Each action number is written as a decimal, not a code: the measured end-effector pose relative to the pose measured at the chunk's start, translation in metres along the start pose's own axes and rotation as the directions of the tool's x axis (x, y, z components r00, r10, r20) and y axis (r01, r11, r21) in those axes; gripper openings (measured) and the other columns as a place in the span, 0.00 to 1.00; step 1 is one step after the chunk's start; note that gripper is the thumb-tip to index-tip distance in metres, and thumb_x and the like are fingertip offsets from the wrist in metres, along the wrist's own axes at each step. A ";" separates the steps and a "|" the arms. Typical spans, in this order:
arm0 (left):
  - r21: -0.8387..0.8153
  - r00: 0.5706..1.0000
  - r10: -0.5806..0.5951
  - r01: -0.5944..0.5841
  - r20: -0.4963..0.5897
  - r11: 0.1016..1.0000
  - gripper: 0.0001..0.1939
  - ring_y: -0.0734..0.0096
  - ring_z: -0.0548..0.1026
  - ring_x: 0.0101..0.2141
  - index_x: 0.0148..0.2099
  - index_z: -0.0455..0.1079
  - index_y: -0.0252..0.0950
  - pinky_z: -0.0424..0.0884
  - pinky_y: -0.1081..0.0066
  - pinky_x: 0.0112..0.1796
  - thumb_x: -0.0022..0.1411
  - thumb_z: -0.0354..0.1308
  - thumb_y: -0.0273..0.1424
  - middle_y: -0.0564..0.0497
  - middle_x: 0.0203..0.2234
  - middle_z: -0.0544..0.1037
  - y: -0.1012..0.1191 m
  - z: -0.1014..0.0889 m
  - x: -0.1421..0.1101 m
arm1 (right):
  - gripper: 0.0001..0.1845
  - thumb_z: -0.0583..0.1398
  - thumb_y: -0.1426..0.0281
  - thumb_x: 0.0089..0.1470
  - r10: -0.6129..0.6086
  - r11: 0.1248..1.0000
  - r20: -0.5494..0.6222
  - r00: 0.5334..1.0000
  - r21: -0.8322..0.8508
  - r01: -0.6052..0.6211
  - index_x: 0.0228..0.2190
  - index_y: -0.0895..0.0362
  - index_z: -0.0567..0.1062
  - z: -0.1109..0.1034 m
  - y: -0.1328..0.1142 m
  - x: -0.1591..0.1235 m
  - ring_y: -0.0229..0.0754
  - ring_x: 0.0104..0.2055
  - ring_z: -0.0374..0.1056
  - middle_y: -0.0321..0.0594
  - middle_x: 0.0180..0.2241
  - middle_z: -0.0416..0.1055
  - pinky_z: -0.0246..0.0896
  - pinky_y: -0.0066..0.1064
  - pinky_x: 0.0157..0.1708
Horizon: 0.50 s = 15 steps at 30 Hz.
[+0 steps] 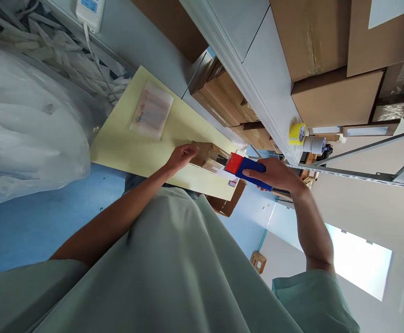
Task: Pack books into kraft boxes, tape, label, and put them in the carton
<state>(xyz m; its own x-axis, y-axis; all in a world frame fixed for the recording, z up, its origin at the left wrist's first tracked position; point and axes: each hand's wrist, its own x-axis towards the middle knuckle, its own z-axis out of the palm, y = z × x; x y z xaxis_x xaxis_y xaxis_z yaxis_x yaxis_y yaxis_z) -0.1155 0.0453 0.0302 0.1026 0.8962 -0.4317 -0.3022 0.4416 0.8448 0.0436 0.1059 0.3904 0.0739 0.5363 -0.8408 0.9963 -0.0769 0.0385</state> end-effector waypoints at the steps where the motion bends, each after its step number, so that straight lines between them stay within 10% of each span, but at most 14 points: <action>1: 0.018 1.000 0.002 -0.002 0.003 1.000 0.16 0.63 0.77 0.35 0.36 0.79 0.37 0.72 0.67 0.39 0.55 0.70 0.45 0.47 0.33 0.84 -0.001 0.001 0.002 | 0.38 0.64 0.30 0.57 -0.001 1.000 -0.009 1.000 0.001 0.001 0.29 0.53 0.77 0.001 0.000 0.001 0.43 0.24 0.77 0.40 0.24 0.80 0.66 0.32 0.24; 15: 0.208 0.996 0.078 -0.066 -0.051 0.976 0.10 0.64 0.77 0.37 0.35 0.74 0.39 0.72 0.66 0.40 0.63 0.65 0.40 0.50 0.29 0.79 0.003 0.019 0.002 | 0.39 0.61 0.29 0.58 0.013 0.999 -0.072 0.997 -0.031 -0.015 0.29 0.54 0.76 0.015 0.002 0.007 0.45 0.27 0.77 0.42 0.27 0.81 0.64 0.33 0.27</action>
<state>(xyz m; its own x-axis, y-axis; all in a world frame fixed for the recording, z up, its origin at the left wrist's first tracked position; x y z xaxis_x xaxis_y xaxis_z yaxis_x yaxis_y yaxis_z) -0.0979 0.0493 0.0380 0.0298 0.9246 -0.3798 -0.1042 0.3808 0.9188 0.0452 0.0974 0.3763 0.0897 0.5943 -0.7992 0.9959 -0.0587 0.0681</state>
